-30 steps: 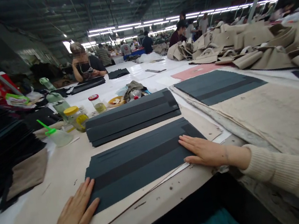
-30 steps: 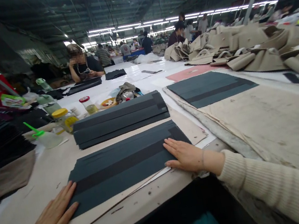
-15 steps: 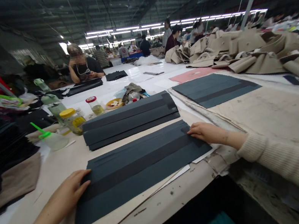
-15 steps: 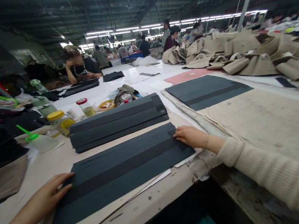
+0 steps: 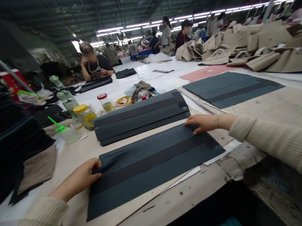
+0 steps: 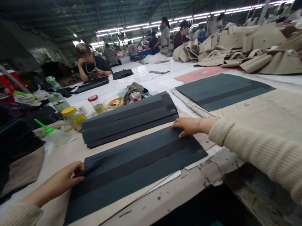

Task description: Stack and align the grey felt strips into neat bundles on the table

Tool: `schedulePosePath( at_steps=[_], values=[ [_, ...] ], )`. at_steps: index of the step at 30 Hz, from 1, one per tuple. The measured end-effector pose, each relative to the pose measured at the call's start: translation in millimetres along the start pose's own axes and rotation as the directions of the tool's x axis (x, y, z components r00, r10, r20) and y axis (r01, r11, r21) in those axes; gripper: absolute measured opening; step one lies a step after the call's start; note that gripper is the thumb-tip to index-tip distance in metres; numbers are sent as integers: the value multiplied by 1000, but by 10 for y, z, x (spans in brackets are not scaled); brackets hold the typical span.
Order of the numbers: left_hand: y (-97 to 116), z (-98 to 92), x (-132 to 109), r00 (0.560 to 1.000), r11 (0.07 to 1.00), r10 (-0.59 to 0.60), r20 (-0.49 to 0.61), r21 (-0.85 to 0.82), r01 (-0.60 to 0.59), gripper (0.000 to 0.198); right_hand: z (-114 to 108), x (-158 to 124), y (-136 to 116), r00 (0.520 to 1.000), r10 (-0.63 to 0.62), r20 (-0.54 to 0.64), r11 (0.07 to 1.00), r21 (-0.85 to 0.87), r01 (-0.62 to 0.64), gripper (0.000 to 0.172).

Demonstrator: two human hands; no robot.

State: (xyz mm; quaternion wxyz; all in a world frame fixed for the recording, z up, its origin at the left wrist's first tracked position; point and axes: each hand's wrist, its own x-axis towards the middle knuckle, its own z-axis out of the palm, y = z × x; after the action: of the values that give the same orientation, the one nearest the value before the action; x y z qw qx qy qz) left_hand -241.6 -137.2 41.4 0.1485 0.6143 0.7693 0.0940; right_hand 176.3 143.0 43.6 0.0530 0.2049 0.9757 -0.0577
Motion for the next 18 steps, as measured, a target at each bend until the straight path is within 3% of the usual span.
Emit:
schedulePosePath(
  at_steps=[4, 7, 11, 14, 18],
  values=[
    [22, 52, -246, 992, 996, 67, -106, -48, -73, 16, 11, 9, -12, 1000, -16, 7, 1000, 8, 16, 60],
    [62, 87, -452, 968, 982, 115, -222, -118, -144, 18, 1, 19, -31, 999, -48, -4, 999, -2, 48, 55],
    [87, 154, -568, 948, 944, -16, -319, -317, -91, 13, -58, -30, -39, 996, -65, -56, 997, 47, 68, 30],
    [109, 170, -501, 949, 876, -173, -265, -481, 25, 26, -126, -110, 4, 993, 105, -50, 968, 233, -91, 33],
    [128, 186, -330, 920, 747, -357, -160, -641, 178, 56, -108, -184, 71, 926, 374, 46, 799, 492, -347, 50]
  ],
)
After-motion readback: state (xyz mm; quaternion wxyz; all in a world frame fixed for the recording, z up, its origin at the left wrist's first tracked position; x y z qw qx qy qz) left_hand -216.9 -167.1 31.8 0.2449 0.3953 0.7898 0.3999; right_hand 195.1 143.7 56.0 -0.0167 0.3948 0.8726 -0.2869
